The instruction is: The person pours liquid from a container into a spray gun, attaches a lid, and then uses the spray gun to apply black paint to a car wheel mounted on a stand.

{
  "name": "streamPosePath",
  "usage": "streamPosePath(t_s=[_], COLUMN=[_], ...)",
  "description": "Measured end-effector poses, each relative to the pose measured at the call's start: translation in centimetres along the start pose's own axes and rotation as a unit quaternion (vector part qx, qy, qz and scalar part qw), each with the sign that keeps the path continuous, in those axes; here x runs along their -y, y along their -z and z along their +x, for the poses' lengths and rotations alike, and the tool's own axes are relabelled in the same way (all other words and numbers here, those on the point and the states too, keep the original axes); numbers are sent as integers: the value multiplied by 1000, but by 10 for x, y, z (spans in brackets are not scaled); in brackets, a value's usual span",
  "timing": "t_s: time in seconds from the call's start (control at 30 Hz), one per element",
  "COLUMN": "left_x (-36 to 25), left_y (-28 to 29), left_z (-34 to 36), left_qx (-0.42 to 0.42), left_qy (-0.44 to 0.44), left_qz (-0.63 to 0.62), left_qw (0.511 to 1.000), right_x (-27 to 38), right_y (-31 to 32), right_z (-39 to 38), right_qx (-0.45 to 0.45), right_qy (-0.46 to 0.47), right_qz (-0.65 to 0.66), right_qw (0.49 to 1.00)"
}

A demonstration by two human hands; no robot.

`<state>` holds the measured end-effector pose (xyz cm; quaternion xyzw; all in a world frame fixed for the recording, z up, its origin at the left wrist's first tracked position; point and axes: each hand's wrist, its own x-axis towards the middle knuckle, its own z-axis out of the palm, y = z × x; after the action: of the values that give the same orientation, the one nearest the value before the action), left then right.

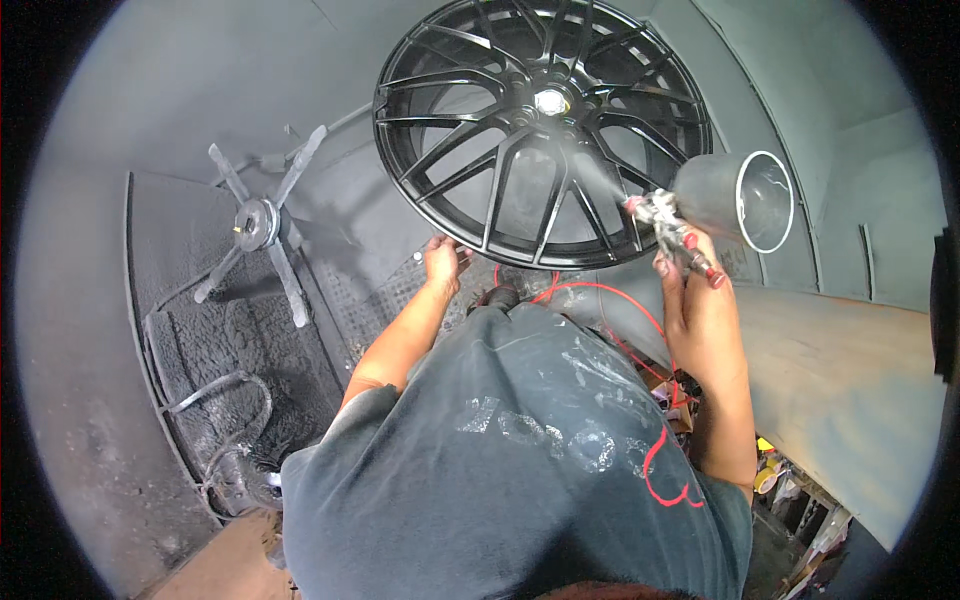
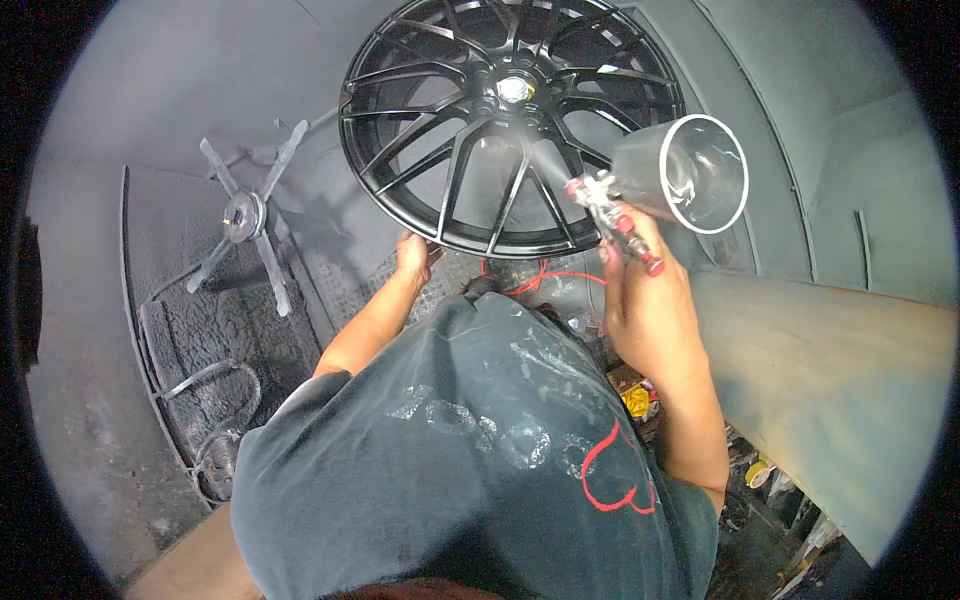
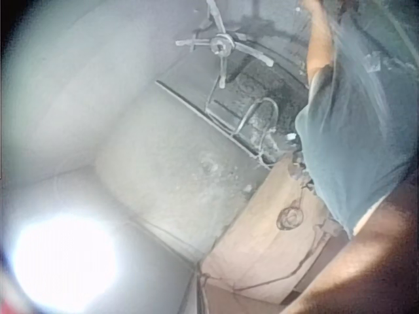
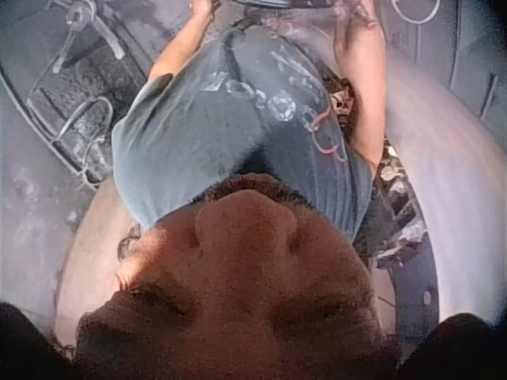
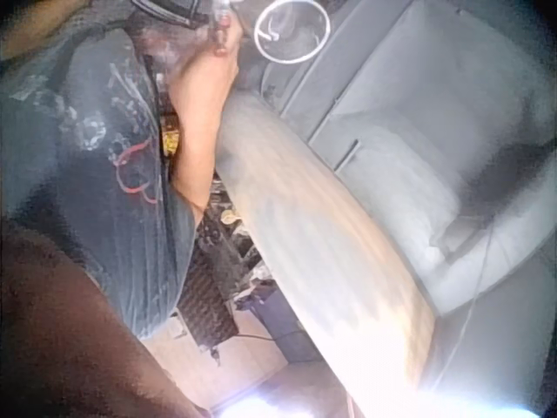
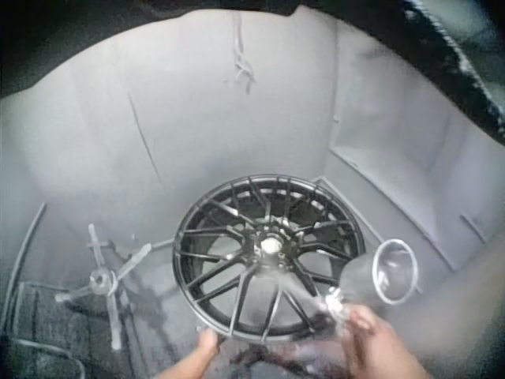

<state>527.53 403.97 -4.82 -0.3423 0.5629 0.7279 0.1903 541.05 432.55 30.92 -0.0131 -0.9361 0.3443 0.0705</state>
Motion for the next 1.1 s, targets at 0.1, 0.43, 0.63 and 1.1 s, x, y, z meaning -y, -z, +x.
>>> streamPosePath(t_s=[0.1, 0.43, 0.63, 1.1], left_x=[11, 77, 56, 59], left_y=[-3, -2, -11, 11], left_z=[-7, 4, -26, 13], left_qx=[37, 131, 222, 52], left_qy=[8, 83, 161, 21], left_qz=[14, 74, 131, -40], left_qw=[999, 985, 953, 998], right_x=[4, 26, 9, 20], right_y=[2, -10, -6, -9], right_z=[2, -17, -4, -24], right_qx=[-10, 156, 7, 195], right_qy=[-34, 26, -8, 24], right_qz=[27, 130, 57, 164], right_qw=[999, 979, 998, 967])
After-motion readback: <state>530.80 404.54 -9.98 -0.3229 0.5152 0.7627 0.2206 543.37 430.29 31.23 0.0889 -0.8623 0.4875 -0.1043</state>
